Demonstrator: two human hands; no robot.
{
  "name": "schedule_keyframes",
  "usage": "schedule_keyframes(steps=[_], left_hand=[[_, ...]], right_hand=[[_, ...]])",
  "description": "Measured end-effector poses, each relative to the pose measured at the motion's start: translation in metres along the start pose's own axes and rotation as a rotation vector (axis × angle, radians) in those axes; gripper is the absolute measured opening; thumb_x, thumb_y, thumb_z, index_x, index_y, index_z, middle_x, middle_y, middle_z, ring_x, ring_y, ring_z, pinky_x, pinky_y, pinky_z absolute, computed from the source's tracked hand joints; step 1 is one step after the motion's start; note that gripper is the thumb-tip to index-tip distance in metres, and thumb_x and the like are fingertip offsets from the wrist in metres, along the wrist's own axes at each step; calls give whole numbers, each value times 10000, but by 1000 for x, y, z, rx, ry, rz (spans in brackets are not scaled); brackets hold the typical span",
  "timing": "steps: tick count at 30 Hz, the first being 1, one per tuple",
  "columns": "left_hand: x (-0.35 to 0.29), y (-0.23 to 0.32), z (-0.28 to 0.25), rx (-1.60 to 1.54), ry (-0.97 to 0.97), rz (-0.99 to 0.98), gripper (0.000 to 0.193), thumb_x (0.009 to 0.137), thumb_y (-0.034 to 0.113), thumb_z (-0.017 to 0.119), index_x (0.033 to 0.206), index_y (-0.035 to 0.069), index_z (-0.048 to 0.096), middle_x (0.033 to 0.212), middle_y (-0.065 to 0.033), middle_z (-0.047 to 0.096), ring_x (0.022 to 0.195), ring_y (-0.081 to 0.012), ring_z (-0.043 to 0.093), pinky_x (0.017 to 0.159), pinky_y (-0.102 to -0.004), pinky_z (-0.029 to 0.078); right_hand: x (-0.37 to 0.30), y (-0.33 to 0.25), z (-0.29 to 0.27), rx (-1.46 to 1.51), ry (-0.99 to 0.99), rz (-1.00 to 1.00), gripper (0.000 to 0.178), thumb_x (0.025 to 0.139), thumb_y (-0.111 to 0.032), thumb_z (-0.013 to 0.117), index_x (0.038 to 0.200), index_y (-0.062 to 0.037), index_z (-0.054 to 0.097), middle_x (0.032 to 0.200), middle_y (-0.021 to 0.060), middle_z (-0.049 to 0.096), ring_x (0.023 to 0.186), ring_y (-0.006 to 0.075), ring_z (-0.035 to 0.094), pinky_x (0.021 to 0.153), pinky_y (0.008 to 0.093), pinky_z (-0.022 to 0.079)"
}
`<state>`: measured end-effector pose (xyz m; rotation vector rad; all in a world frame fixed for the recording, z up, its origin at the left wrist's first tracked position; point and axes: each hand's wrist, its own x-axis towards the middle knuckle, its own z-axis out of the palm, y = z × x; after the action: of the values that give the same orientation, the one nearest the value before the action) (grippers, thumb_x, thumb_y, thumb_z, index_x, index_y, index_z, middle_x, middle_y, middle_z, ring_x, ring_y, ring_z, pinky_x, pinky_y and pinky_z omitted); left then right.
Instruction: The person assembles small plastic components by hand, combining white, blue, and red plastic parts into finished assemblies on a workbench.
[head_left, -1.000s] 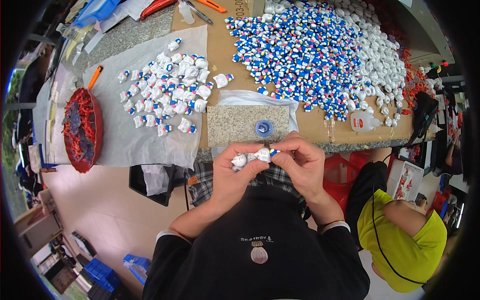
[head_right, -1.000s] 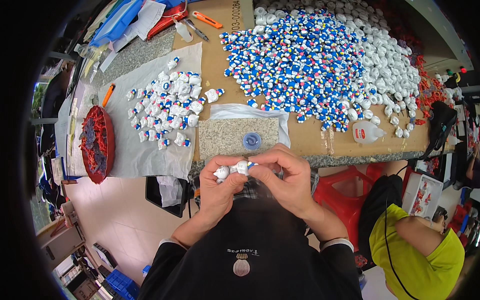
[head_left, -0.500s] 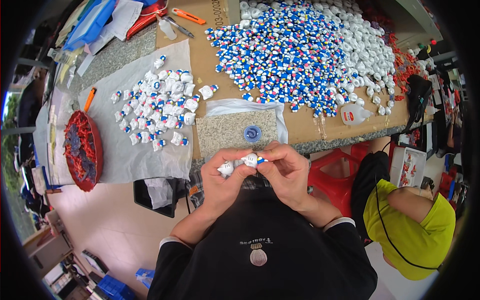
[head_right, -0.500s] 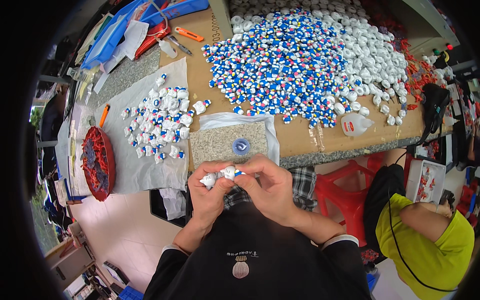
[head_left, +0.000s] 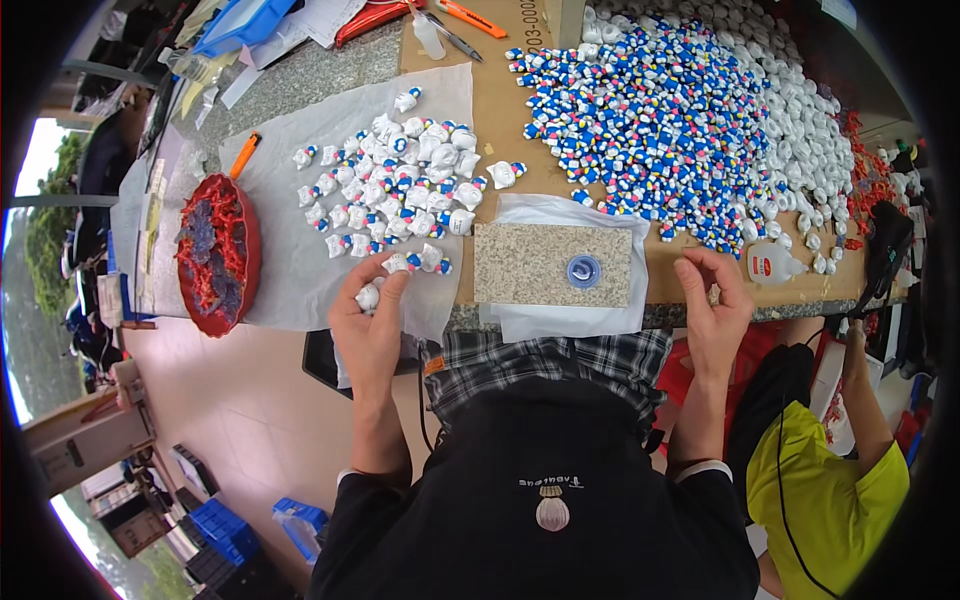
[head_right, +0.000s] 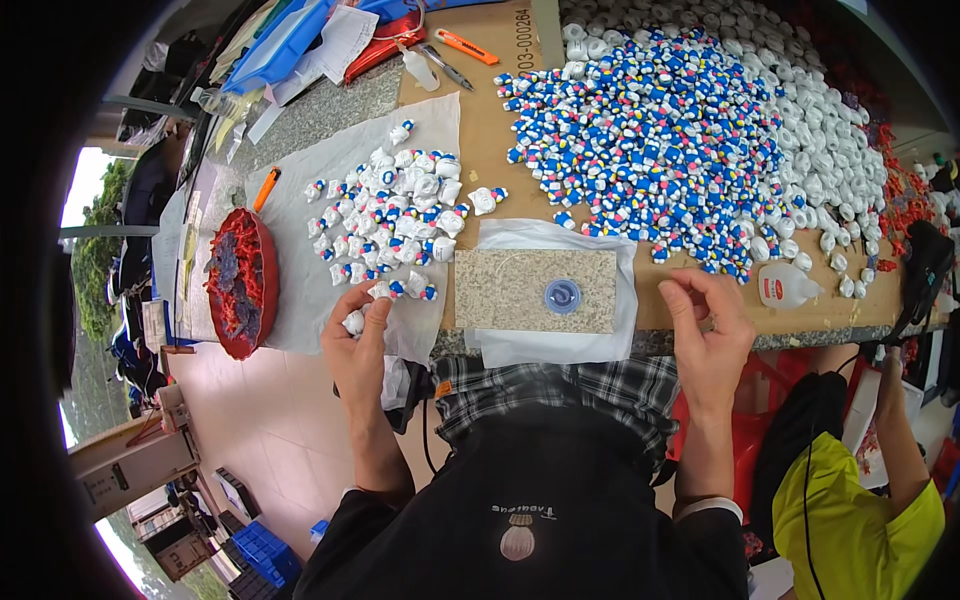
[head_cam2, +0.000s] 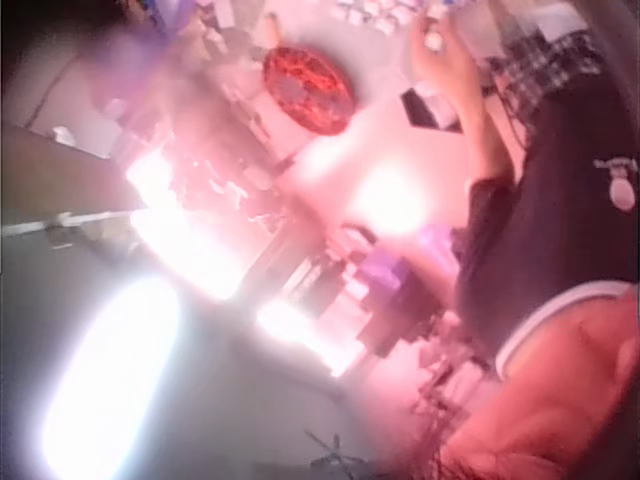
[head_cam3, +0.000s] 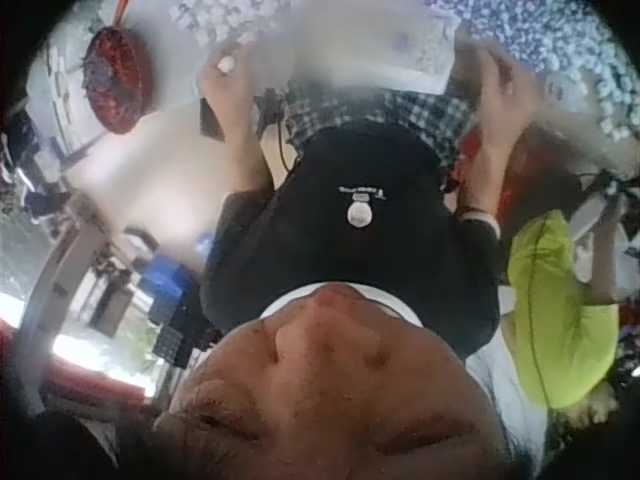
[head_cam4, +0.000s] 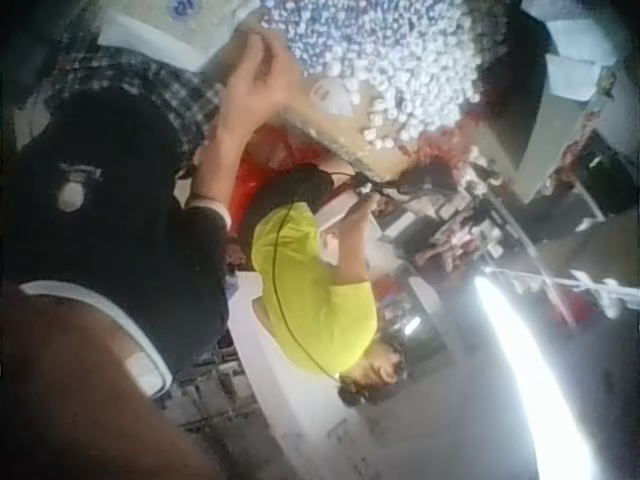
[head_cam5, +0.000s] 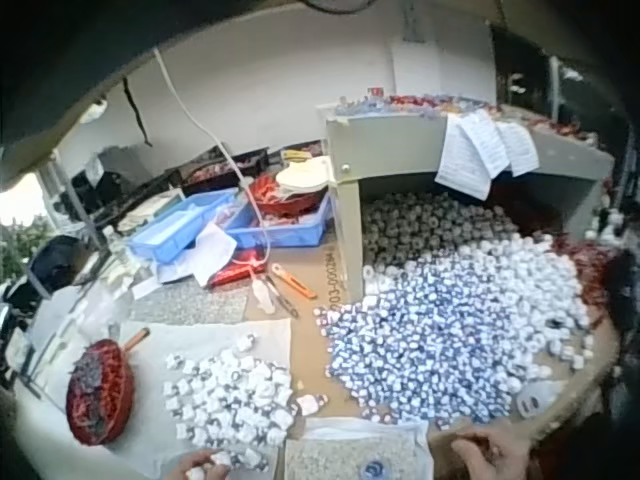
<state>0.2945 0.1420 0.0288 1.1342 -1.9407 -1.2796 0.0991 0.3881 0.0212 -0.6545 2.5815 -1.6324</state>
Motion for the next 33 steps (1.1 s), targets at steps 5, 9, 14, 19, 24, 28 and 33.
schedule_keyframes(steps=[5,9,14,19,24,28,33], left_hand=[[15,5,12,197,62,4,258,779,106,687,1013,5,651,774,14,570,638,-41,461,548,-190,361],[25,-3,11,310,102,116,279,790,91,676,1053,7,642,869,-53,637,761,-87,556,634,-226,440],[30,-17,1,87,156,142,254,859,111,618,1070,-31,615,900,-82,625,684,-44,494,496,-188,355],[26,-16,-5,-613,55,-92,322,904,186,571,1139,-32,542,1054,-82,541,744,-83,485,473,-182,317],[20,-6,-6,-952,-133,-277,326,930,237,526,1138,-14,523,986,-66,544,767,-114,492,478,-195,326],[10,-5,-9,-1182,-277,-313,349,929,227,522,1172,-24,511,1057,-90,541,827,-121,491,497,-199,339],[-2,9,2,-1084,-401,-426,386,896,123,543,1249,-20,483,1133,-92,538,878,-129,509,545,-214,369]], right_hand=[[0,13,-6,-119,27,19,114,782,-54,677,885,-10,654,750,31,568,616,86,466,554,211,380],[4,16,-1,-81,74,-1,165,750,-25,693,909,-16,652,788,45,593,665,103,522,574,226,413],[15,17,9,-221,35,-204,225,684,-48,733,895,-51,654,825,76,567,731,210,543,625,298,437],[23,22,14,-400,-6,-337,206,718,-47,698,920,-66,660,814,86,545,754,243,540,659,338,439],[22,19,1,-461,-46,-375,199,750,-29,663,947,-54,656,831,101,554,767,252,550,665,341,442],[21,17,5,-489,-98,-387,204,767,-22,646,971,-32,652,867,120,569,784,267,559,677,350,447],[19,15,16,-457,-75,-363,216,780,-15,634,995,-26,642,877,125,586,783,276,565,687,356,452]])
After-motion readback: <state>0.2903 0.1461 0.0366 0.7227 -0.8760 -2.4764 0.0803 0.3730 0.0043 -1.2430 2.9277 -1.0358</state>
